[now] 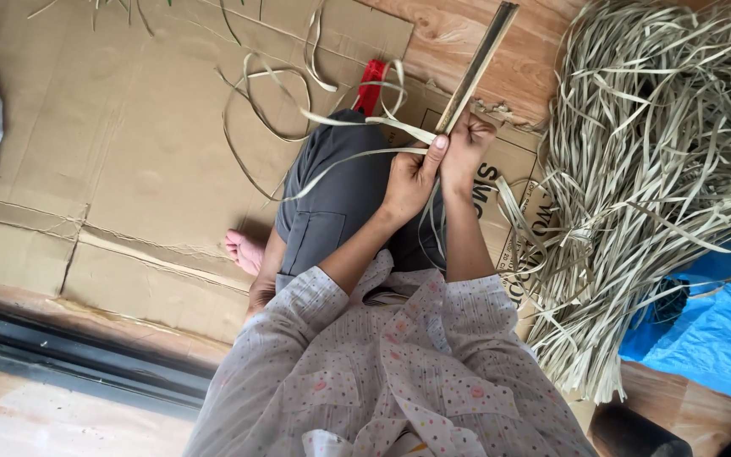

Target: The person is weaving thin strips of natural fiber around a wooden stick while sitting on the floor.

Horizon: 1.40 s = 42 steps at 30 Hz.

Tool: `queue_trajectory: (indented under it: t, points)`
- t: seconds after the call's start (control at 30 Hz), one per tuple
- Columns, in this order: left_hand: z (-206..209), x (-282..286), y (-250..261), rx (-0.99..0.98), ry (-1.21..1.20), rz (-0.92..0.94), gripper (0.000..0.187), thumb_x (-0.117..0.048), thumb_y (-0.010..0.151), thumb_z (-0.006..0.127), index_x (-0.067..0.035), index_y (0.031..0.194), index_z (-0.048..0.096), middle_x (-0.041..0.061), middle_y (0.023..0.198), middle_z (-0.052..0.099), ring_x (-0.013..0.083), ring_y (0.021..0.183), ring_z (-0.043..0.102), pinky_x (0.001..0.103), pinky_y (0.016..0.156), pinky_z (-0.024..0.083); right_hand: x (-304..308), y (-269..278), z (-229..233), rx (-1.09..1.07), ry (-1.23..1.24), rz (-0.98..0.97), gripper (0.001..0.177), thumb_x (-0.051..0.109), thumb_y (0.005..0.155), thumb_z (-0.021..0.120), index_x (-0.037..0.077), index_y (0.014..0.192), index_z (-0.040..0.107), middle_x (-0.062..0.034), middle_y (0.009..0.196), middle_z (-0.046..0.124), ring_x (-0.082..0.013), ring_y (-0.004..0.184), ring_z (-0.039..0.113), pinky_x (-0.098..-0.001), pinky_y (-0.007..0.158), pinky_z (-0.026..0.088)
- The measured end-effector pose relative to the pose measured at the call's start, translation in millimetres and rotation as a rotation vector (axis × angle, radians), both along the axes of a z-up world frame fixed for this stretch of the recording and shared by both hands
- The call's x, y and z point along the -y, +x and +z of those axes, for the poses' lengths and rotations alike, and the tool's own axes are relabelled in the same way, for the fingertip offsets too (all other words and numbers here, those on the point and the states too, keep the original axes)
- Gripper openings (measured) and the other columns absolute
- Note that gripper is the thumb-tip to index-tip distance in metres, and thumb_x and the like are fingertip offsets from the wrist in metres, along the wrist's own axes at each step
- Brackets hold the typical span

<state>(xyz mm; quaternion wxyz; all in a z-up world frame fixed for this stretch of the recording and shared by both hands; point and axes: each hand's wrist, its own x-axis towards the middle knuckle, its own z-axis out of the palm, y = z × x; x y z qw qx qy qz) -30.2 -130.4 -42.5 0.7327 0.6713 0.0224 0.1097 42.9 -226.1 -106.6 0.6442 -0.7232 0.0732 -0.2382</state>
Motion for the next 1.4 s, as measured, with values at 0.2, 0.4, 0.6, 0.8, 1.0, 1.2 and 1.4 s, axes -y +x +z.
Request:
queue_trajectory:
  t: [0.2, 0.4, 0.6, 0.8, 1.0, 1.2, 1.4]
  points:
    - [3.6, -2.6, -3.9, 0.062, -0.152, -0.056, 0.058, -0.032, 0.106, 0.054, -0.01, 0.052, 0.051, 0.003, 0.043, 0.047, 0.0047, 0.051, 0.046, 0.025, 0.046, 0.034, -1.1, 0.5, 19.0, 0.027, -0.041, 0.042, 0.065, 0.011, 0.103, 0.064, 0.014, 0.043, 0.039, 0.0077, 0.04, 0.031, -0.0033, 0.043, 0.023, -0.0243, 0.043, 0.024]
    - [0.4, -11.1, -7.2, 0.098, -0.203, -0.12, 0.06, -0.029, 0.107, 0.052, -0.014, 0.049, 0.048, 0.0, 0.043, 0.045, 0.0058, 0.043, 0.037, 0.024, 0.047, 0.032, 5.0, 12.0, 4.0, 0.027, -0.087, 0.008, 0.064, 0.012, 0.101, 0.065, 0.016, 0.042, 0.042, 0.0085, 0.039, 0.03, -0.0052, 0.042, 0.024, -0.0248, 0.043, 0.024]
    - [-10.9, -15.9, -12.2, 0.057, -0.244, -0.159, 0.059, -0.029, 0.108, 0.05, -0.014, 0.051, 0.048, 0.001, 0.044, 0.047, 0.0054, 0.042, 0.039, 0.021, 0.046, 0.032, -1.8, 3.0, 33.0, 0.035, -0.136, -0.015, 0.064, 0.014, 0.103, 0.064, 0.018, 0.045, 0.038, 0.007, 0.041, 0.03, -0.0055, 0.044, 0.027, -0.0257, 0.047, 0.022]
    - [10.2, -26.3, -16.4, 0.026, -0.309, -0.206, 0.061, -0.033, 0.11, 0.044, -0.014, 0.051, 0.048, 0.002, 0.041, 0.046, 0.0058, 0.038, 0.038, 0.02, 0.043, 0.032, 28.7, 13.8, 10.9, 0.028, -0.201, -0.069, 0.063, 0.012, 0.102, 0.062, 0.019, 0.045, 0.037, 0.0074, 0.041, 0.029, -0.0072, 0.043, 0.025, -0.0271, 0.048, 0.022]
    - [17.5, -39.0, -16.9, -0.034, -0.41, -0.211, 0.054, -0.036, 0.109, 0.042, -0.017, 0.059, 0.041, 0.001, 0.041, 0.04, 0.005, 0.034, 0.035, 0.018, 0.036, 0.03, 80.6, 25.6, -27.6, 0.0, -0.297, -0.197, 0.062, 0.012, 0.099, 0.063, 0.016, 0.041, 0.042, 0.0061, 0.035, 0.032, -0.0098, 0.038, 0.03, -0.0267, 0.048, 0.024]
    - [26.4, -50.4, -20.5, -0.105, -0.459, -0.278, 0.055, -0.04, 0.109, 0.042, -0.017, 0.059, 0.04, 0.001, 0.038, 0.037, 0.0055, 0.029, 0.033, 0.018, 0.029, 0.028, 118.6, 19.3, -29.3, -0.014, -0.379, -0.275, 0.064, 0.012, 0.099, 0.064, 0.016, 0.04, 0.041, 0.0031, 0.033, 0.03, -0.0096, 0.037, 0.03, -0.0287, 0.048, 0.028]
    - [20.5, -65.4, -21.9, -0.172, -0.505, -0.286, 0.052, -0.04, 0.108, 0.045, -0.016, 0.063, 0.041, 0.001, 0.039, 0.033, 0.0064, 0.026, 0.032, 0.017, 0.026, 0.03, 148.3, 20.9, -43.3, -0.031, -0.454, -0.357, 0.059, 0.016, 0.098, 0.065, 0.01, 0.042, 0.044, -0.0036, 0.035, 0.03, -0.0122, 0.042, 0.034, -0.0319, 0.05, 0.031]
